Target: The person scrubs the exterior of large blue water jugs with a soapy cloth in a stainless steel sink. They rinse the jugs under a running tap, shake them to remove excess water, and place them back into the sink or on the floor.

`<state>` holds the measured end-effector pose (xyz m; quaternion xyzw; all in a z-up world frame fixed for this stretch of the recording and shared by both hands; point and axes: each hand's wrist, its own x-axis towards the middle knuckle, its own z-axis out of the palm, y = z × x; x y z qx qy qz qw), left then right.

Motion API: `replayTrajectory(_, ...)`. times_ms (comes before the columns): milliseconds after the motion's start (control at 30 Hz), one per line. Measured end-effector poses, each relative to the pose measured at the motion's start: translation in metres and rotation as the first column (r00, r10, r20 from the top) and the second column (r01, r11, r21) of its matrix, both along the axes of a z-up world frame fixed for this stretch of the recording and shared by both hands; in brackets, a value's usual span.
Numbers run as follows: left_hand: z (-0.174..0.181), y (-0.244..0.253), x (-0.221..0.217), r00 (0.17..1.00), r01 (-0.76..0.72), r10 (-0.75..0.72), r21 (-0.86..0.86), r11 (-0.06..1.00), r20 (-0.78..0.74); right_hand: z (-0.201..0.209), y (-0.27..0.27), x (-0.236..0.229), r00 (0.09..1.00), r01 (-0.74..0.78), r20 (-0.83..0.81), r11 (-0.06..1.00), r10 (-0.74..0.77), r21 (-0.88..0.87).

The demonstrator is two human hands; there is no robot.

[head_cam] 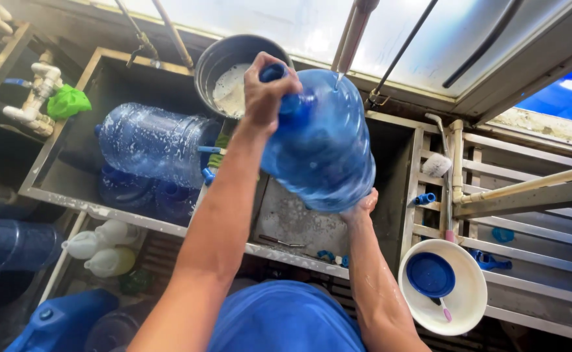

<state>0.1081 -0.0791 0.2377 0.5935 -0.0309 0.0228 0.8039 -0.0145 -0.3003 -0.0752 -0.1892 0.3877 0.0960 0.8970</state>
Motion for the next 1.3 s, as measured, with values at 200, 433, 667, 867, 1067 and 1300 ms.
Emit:
replayTrajectory(200,-0.003,0.007,0.017,0.842,-0.507,0.467,-0.098,0.856,-0.271,0.011,0.013,0.014,0.999,-0.015,0.031,1.000,0.015,-0.003)
replayTrajectory(433,0.029,0.035,-0.002,0.765,0.552,-0.551,0.101,0.828,0.333,0.015,0.009,0.009,0.999,-0.026,0.039,1.000,0.026,-0.004)
replayTrajectory(667,0.005,-0.003,0.020,0.995,-0.030,0.026,0.038,0.999,0.095,0.020,0.023,0.005,0.996,-0.036,0.081,0.999,0.037,-0.009)
replayTrajectory(867,0.015,0.018,0.015,0.979,0.141,-0.143,0.023,0.990,0.145,0.033,0.017,0.017,0.992,-0.028,0.120,0.999,0.029,-0.017)
replayTrajectory(1067,0.038,0.048,-0.004,0.948,0.209,-0.225,0.094,0.973,0.224,0.041,0.025,0.021,0.985,-0.003,0.175,1.000,0.005,-0.012)
replayTrajectory(1300,0.025,0.038,-0.007,0.836,-0.542,0.517,-0.127,0.831,-0.186,0.054,0.045,0.033,0.967,-0.046,0.249,0.999,0.050,-0.024)
